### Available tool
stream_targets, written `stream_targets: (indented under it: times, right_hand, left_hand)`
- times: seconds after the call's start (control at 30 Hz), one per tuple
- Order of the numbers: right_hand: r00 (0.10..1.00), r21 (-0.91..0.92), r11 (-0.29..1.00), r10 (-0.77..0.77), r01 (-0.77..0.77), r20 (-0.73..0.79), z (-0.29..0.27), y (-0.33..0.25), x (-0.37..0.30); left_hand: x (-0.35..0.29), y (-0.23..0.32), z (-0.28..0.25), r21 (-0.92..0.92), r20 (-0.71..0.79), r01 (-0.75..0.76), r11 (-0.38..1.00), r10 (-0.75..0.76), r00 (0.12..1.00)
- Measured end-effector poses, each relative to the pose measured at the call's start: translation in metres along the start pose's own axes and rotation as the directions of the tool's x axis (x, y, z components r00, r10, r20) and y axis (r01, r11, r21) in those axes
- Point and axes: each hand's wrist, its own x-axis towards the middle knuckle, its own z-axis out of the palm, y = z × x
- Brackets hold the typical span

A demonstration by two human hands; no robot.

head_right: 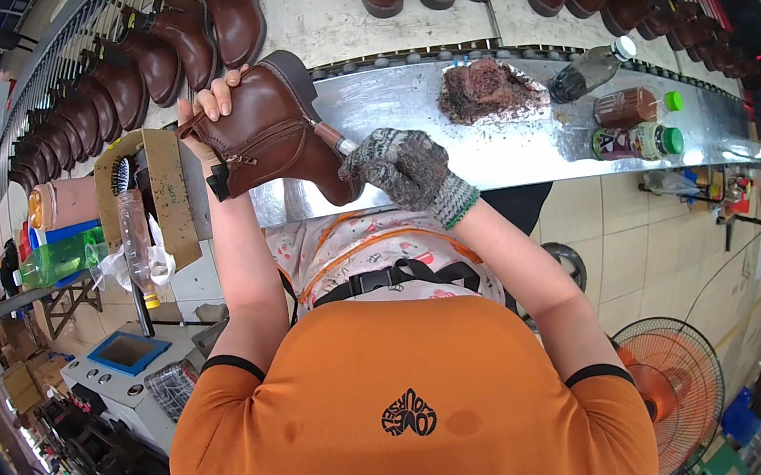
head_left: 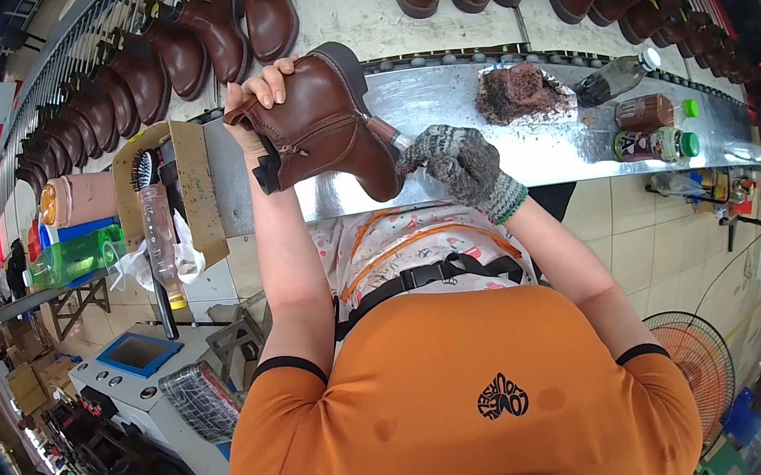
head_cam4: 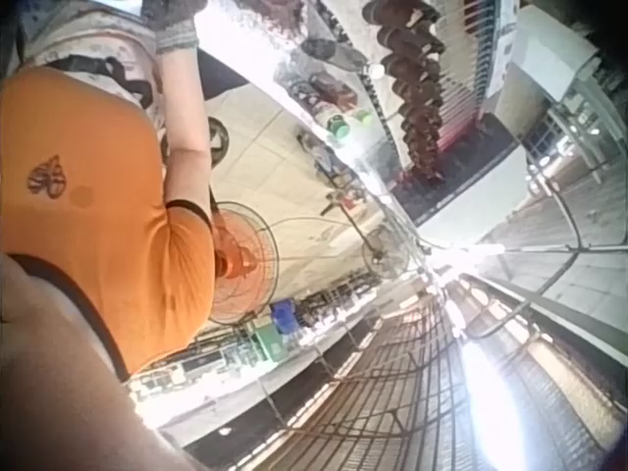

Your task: Applying adhesive or finish to shoe soles on a manufacturing line.

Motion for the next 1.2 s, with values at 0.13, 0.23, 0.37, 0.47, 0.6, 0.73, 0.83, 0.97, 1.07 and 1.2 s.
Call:
stream_targets:
  times: [0.13,0.23,0.37,0.47,0.6,0.73,0.83,0.97,1.07,1.2]
  right_hand:
    - [0.986,0.068,0.987,0.137,-0.144,0.094,0.002,0.006,-0.007]
    - [0.984,0.219,0.959,0.174,-0.179,0.043,0.007,0.013,-0.014]
    - [0.98,0.149,0.973,0.161,-0.178,0.118,-0.006,0.006,-0.011]
    - [0.931,0.098,0.945,0.283,-0.311,0.232,-0.011,0.005,-0.016]
    - [0.872,0.051,0.907,0.385,-0.418,0.301,-0.017,-0.001,-0.023]
    - [0.928,-0.085,0.96,0.278,-0.265,0.247,-0.012,0.01,-0.044]
    - [0.856,0.151,0.855,0.451,-0.496,0.254,-0.011,0.007,-0.053]
    - [0.734,0.335,0.654,0.625,-0.678,0.266,-0.001,0.022,-0.071]
    - [0.653,0.845,0.165,0.713,-0.509,0.254,0.017,0.05,-0.09]
    - [0.562,0.88,-0.033,0.759,-0.473,0.33,0.018,0.059,-0.1]
  left_hand:
    - [-0.002,0.001,-0.006,-0.052,-0.029,0.003,0.999,-0.005,1.0]
    - [-0.001,0.0,-0.011,-0.047,-0.036,0.007,0.999,-0.009,0.999]
    - [0.0,0.002,-0.018,-0.05,-0.041,0.018,0.999,-0.02,0.999]
    - [0.001,0.001,-0.021,-0.07,-0.045,0.034,0.997,-0.037,0.998]
    - [0.005,0.001,-0.023,-0.047,-0.136,0.078,0.996,-0.083,0.987]
    - [0.011,0.0,-0.036,-0.047,-0.184,0.102,0.994,-0.109,0.977]
    - [0.021,-0.002,-0.054,0.014,-0.289,0.103,0.995,-0.095,0.952]
    - [0.038,-0.021,-0.055,0.283,-0.491,0.09,0.955,0.063,0.869]
    - [0.041,-0.04,-0.053,0.277,-0.555,0.053,0.959,0.115,0.824]
    - [0.035,-0.054,-0.059,0.528,-0.561,0.139,0.838,0.221,0.798]
